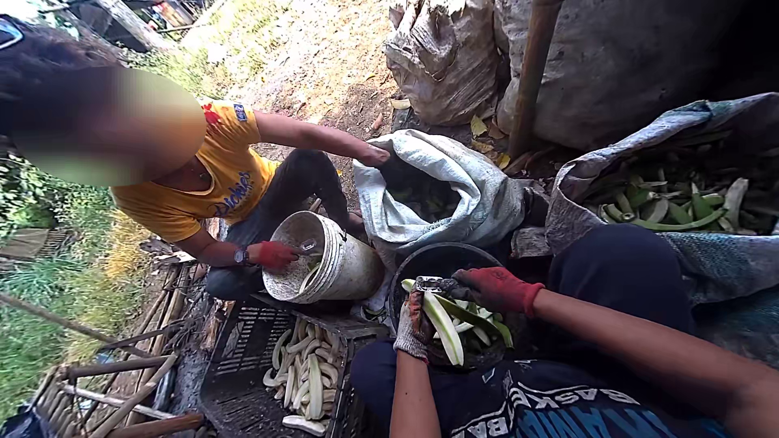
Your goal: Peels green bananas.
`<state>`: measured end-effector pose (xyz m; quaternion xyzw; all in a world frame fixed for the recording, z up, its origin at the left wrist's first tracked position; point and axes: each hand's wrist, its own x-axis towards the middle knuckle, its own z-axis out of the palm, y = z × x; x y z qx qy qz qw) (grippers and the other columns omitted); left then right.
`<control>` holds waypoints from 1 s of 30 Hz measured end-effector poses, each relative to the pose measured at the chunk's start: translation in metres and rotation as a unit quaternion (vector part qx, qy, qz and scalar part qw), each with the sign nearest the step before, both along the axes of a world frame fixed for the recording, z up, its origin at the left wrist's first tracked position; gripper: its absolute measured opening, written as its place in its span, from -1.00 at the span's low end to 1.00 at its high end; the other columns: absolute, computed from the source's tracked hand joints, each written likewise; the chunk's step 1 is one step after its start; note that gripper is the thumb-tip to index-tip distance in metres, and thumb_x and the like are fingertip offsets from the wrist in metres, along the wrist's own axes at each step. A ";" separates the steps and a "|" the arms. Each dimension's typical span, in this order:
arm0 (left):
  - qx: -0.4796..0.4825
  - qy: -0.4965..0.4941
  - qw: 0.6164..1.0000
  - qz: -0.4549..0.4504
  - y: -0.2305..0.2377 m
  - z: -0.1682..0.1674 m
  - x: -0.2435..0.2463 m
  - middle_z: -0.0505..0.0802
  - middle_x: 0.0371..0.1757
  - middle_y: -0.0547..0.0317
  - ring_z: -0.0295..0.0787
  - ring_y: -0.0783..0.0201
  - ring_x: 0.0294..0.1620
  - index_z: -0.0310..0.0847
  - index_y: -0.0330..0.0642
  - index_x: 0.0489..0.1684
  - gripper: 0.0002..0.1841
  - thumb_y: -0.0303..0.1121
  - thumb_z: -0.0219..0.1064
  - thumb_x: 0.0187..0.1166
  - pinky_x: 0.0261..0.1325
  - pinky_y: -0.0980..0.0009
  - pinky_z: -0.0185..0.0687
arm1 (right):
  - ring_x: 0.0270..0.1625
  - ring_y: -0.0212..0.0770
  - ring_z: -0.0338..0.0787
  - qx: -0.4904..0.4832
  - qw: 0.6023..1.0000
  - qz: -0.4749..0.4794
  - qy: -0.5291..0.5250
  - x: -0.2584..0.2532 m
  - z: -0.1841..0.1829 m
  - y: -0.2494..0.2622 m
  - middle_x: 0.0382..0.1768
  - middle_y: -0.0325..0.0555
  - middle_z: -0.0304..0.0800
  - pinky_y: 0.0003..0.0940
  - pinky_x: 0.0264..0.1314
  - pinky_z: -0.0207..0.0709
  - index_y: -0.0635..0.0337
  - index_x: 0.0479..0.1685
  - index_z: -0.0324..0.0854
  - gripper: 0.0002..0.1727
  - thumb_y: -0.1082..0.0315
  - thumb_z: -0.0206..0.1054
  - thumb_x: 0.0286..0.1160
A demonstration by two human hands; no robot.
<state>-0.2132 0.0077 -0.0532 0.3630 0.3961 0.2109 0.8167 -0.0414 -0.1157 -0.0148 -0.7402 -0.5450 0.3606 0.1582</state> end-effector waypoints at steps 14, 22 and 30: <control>-0.075 -0.012 0.993 0.085 0.012 0.006 0.018 0.80 0.02 -0.07 0.84 0.09 -0.08 0.36 -0.19 0.44 -0.58 -0.08 -0.10 0.88 -0.02 0.16 0.82 | 0.13 0.27 0.82 0.067 0.991 0.117 0.007 -0.018 -0.002 -0.046 0.08 0.23 0.82 0.29 0.13 0.59 0.15 0.35 0.65 -0.61 0.14 0.24 0.73; -0.097 -0.003 0.994 0.055 0.006 0.025 0.017 0.82 -0.07 -0.04 0.87 0.11 -0.11 0.41 -0.21 0.29 -0.65 -0.13 0.00 0.86 -0.03 0.21 0.84 | 0.21 0.38 0.78 -0.015 0.995 0.083 -0.062 -0.018 0.011 -0.028 0.18 0.34 0.74 0.33 0.14 0.57 0.22 0.42 0.55 -0.60 0.23 0.17 0.74; -0.157 -0.097 0.983 0.021 0.001 0.022 0.010 0.83 0.12 -0.14 0.85 0.04 0.11 0.42 -0.29 0.36 -0.40 0.09 -0.21 0.87 0.15 0.18 0.79 | 0.19 0.38 0.78 -0.003 0.993 0.088 -0.082 -0.012 0.011 -0.019 0.16 0.32 0.74 0.32 0.11 0.58 0.19 0.40 0.56 -0.62 0.25 0.18 0.72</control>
